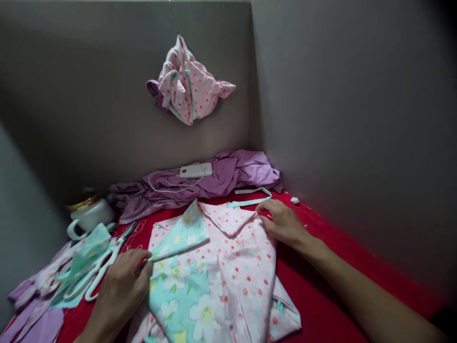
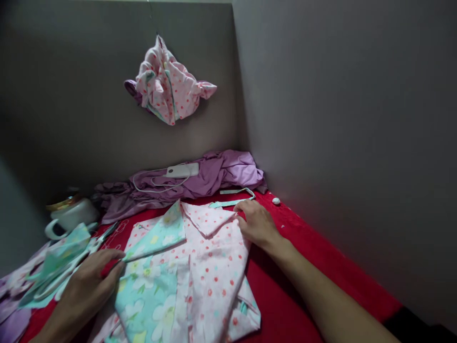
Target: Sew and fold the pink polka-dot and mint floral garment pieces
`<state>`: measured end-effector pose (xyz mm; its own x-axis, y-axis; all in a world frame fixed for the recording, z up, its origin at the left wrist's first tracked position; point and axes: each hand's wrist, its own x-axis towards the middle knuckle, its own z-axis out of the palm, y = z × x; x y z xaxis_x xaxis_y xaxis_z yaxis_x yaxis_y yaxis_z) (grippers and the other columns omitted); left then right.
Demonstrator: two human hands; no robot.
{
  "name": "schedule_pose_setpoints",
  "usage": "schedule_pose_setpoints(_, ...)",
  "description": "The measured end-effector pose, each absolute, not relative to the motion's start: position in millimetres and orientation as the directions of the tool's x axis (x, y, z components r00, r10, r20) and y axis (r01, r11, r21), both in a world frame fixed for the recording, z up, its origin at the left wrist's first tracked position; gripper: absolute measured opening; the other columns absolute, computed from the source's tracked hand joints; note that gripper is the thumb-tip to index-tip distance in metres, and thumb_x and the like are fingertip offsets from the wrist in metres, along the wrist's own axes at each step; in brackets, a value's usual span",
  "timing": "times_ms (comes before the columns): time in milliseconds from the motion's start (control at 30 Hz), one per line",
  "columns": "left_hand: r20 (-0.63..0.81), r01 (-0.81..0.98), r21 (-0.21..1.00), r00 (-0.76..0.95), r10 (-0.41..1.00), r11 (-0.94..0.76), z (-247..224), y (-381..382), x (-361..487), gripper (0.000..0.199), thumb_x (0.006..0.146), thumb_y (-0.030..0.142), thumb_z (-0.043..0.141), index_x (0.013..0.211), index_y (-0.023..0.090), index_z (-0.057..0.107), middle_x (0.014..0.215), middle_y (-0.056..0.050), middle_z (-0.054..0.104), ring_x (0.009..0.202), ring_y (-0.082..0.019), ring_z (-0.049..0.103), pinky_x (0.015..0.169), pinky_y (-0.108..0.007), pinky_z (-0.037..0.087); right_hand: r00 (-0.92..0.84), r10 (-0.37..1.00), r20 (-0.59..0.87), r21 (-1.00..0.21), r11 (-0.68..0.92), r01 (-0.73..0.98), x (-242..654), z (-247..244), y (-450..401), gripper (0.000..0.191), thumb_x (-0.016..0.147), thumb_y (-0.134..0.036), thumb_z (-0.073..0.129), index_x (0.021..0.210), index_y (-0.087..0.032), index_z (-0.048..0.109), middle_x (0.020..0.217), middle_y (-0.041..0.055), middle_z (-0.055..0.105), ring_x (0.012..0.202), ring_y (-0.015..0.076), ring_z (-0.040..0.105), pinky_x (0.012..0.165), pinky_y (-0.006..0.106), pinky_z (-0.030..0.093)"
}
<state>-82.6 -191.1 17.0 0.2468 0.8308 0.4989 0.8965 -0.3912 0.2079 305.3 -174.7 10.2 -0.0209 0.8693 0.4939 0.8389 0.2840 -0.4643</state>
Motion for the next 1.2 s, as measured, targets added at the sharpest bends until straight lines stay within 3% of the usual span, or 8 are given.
schedule_pose_setpoints(233, 0.478, 0.900, 0.216, 0.241, 0.845, -0.379, 3, -181, -90, 0.020, 0.077, 0.033, 0.052, 0.090, 0.021, 0.062, 0.093, -0.007, 0.067, 0.091, -0.025, 0.060, 0.079, -0.038, 0.048, -0.150, 0.847, 0.509, -0.451, 0.411, 0.793, 307, -7, -154, 0.022, 0.072, -0.009, 0.057, 0.092, -0.014, 0.063, 0.095, 0.0092, 0.064, 0.090, 0.0212, 0.058, 0.079, 0.032, 0.045)
schedule_pose_setpoints(500, 0.431, 0.909, 0.180, 0.270, 0.861, -0.375, 9, -180, -89, 0.018, 0.079, 0.026, 0.047, 0.086, 0.019, 0.062, 0.089, -0.007, 0.065, 0.086, -0.023, 0.060, 0.077, -0.037, 0.047, -0.409, 0.772, 0.487, -0.272, 0.579, 0.769, 275, 2, -156, 0.012, 0.074, -0.011, 0.063, 0.079, -0.020, 0.068, 0.085, 0.0048, 0.065, 0.085, 0.0205, 0.054, 0.078, 0.033, 0.038)
schedule_pose_setpoints(700, 0.422, 0.920, 0.152, 0.272, 0.865, -0.363, 16, -188, -88, 0.017, 0.081, 0.023, 0.042, 0.075, 0.020, 0.057, 0.075, -0.004, 0.060, 0.072, -0.020, 0.057, 0.066, -0.032, 0.043, -0.383, 0.800, 0.462, -0.255, 0.534, 0.806, 254, 6, -159, 0.014, 0.075, -0.008, 0.059, 0.075, -0.018, 0.069, 0.076, 0.0052, 0.064, 0.073, 0.0177, 0.054, 0.063, 0.027, 0.036)
schedule_pose_setpoints(800, 0.416, 0.924, 0.153, 0.260, 0.871, -0.349, 15, -189, -89, 0.017, 0.080, 0.022, 0.041, 0.077, 0.020, 0.058, 0.075, -0.004, 0.060, 0.072, -0.020, 0.057, 0.067, -0.033, 0.043, -0.416, 0.803, 0.426, -0.260, 0.549, 0.794, 249, 5, -163, 0.015, 0.077, -0.008, 0.059, 0.072, -0.018, 0.070, 0.077, 0.0047, 0.063, 0.072, 0.0164, 0.054, 0.062, 0.025, 0.036)
schedule_pose_setpoints(1000, 0.265, 0.931, 0.213, 0.236, 0.935, -0.296, 13, -187, -89, 0.023, 0.082, 0.020, 0.037, 0.084, 0.019, 0.060, 0.082, -0.006, 0.061, 0.077, -0.020, 0.058, 0.069, -0.033, 0.043, -0.461, 0.770, 0.440, -0.299, 0.610, 0.734, 251, -1, -164, 0.014, 0.081, -0.013, 0.058, 0.078, -0.018, 0.070, 0.078, 0.0053, 0.064, 0.074, 0.0156, 0.056, 0.063, 0.023, 0.038)
schedule_pose_setpoints(1200, 0.289, 0.937, 0.170, 0.249, 0.924, -0.305, 14, -186, -88, 0.022, 0.080, 0.020, 0.038, 0.077, 0.021, 0.060, 0.077, -0.004, 0.062, 0.071, -0.019, 0.058, 0.067, -0.032, 0.044, -0.445, 0.769, 0.460, -0.240, 0.590, 0.771, 245, -1, -165, 0.017, 0.080, -0.011, 0.057, 0.073, -0.019, 0.070, 0.073, 0.0037, 0.065, 0.070, 0.0152, 0.057, 0.057, 0.023, 0.035)
